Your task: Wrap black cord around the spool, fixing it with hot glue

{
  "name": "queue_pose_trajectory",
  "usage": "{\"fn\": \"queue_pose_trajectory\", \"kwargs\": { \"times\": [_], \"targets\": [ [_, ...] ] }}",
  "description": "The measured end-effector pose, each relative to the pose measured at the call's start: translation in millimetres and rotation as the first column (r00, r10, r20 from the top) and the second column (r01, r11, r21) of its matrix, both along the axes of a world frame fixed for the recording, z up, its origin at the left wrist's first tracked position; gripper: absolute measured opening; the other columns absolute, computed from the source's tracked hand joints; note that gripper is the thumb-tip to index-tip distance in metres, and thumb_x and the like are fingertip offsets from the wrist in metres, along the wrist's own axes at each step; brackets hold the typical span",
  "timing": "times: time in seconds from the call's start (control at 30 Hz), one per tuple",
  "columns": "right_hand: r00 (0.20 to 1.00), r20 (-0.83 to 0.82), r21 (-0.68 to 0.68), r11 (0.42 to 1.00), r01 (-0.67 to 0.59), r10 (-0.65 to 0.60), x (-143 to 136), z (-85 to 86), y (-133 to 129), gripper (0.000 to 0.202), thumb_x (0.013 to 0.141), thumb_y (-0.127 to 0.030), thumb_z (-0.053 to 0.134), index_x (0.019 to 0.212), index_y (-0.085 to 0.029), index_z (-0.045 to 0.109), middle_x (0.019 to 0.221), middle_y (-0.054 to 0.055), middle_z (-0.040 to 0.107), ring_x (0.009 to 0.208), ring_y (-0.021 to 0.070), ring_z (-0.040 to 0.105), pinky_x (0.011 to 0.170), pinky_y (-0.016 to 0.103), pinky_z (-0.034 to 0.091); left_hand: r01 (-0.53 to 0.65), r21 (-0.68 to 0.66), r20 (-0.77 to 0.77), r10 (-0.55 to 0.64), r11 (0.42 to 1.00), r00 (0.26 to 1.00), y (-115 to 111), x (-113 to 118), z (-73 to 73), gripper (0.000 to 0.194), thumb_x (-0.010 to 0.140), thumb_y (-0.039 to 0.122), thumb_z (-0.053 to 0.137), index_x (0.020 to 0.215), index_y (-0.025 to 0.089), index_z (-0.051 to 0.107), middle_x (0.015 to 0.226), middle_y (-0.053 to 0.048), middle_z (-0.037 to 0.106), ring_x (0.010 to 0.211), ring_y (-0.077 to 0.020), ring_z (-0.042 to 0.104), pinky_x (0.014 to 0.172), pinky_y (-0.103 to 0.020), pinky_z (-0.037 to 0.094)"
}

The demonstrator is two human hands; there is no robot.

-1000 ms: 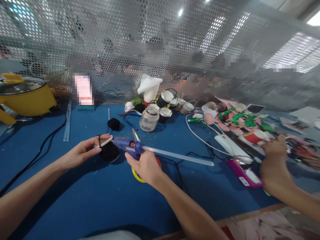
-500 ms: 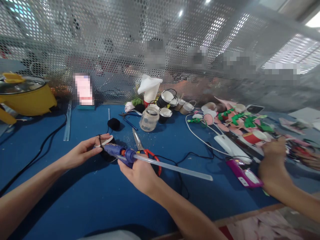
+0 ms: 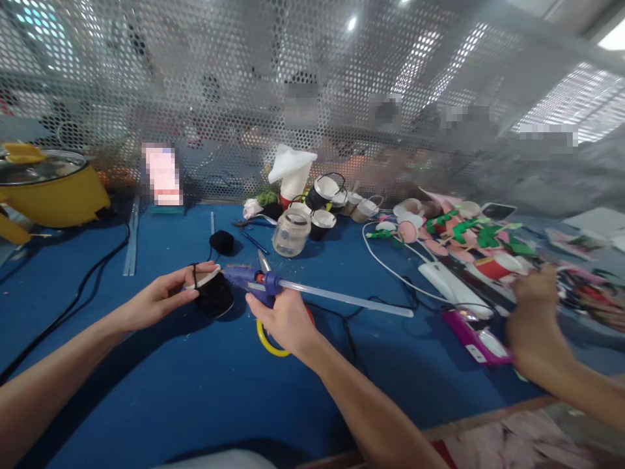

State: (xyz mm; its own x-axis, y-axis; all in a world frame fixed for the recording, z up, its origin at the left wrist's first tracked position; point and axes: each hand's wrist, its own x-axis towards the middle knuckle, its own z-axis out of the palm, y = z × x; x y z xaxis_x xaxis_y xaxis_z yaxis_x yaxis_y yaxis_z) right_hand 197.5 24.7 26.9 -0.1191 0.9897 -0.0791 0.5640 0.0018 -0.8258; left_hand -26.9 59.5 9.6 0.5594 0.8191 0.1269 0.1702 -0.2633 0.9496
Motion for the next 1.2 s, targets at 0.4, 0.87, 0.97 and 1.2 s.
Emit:
{"fn": "queue_pose_trajectory", "kwargs": {
  "times": [0.4,0.87,0.97,1.2],
  "targets": [
    [0.925,-0.375,-0.046,0.995,-0.087,0.064,8.8,-1.9,8.3,0.011,0.073,-0.028,0.052,0.069,-0.017,0.050,0.036,-0.008,0.043,0.033,0.0071,0.040,0.042,0.021,0.036,-0.023,0.025,-0.028,0.024,0.999,0.999,-0.5,-0.3,-1.1,0.015,0.081,0.024,0.044,0.069,0.018,0.039,0.125,-0.014,0.044,0.120,-0.0229,0.036,0.098,-0.038,0.025],
    [0.858,-0.445,-0.155,0.966,0.208,-0.257,44.1,30.2,97.8,0.023,0.081,-0.023,0.047,0.060,-0.013,0.050,0.045,-0.002,0.053,0.034,0.0064,0.047,0.033,0.017,0.040,-0.011,0.058,-0.094,0.017,0.998,0.995,-0.9,-2.1,2.1,0.014,0.082,0.026,0.042,0.070,0.018,0.038,0.127,-0.013,0.042,0.119,-0.0227,0.036,0.095,-0.040,0.027],
    [0.868,-0.405,-0.243,0.949,0.200,-0.286,49.4,32.1,111.6,0.026,0.083,-0.025,0.044,0.061,-0.012,0.050,0.044,0.000,0.054,0.033,0.0077,0.049,0.033,0.019,0.042,-0.007,0.065,-0.111,0.014,0.998,0.994,-1.0,-2.3,2.1,0.014,0.082,0.026,0.042,0.071,0.019,0.038,0.128,-0.013,0.041,0.120,-0.0225,0.035,0.095,-0.040,0.028],
    [0.945,-0.172,-0.222,0.945,0.239,-0.279,65.8,32.6,114.7,0.042,0.083,-0.048,0.033,0.071,-0.014,0.054,0.050,0.006,0.059,0.041,0.0135,0.055,0.043,0.026,0.046,-0.009,0.077,-0.128,0.019,0.997,0.992,-0.6,-1.9,1.7,0.014,0.082,0.027,0.041,0.071,0.019,0.037,0.127,-0.012,0.041,0.120,-0.0208,0.035,0.095,-0.039,0.029]
  ]
}}
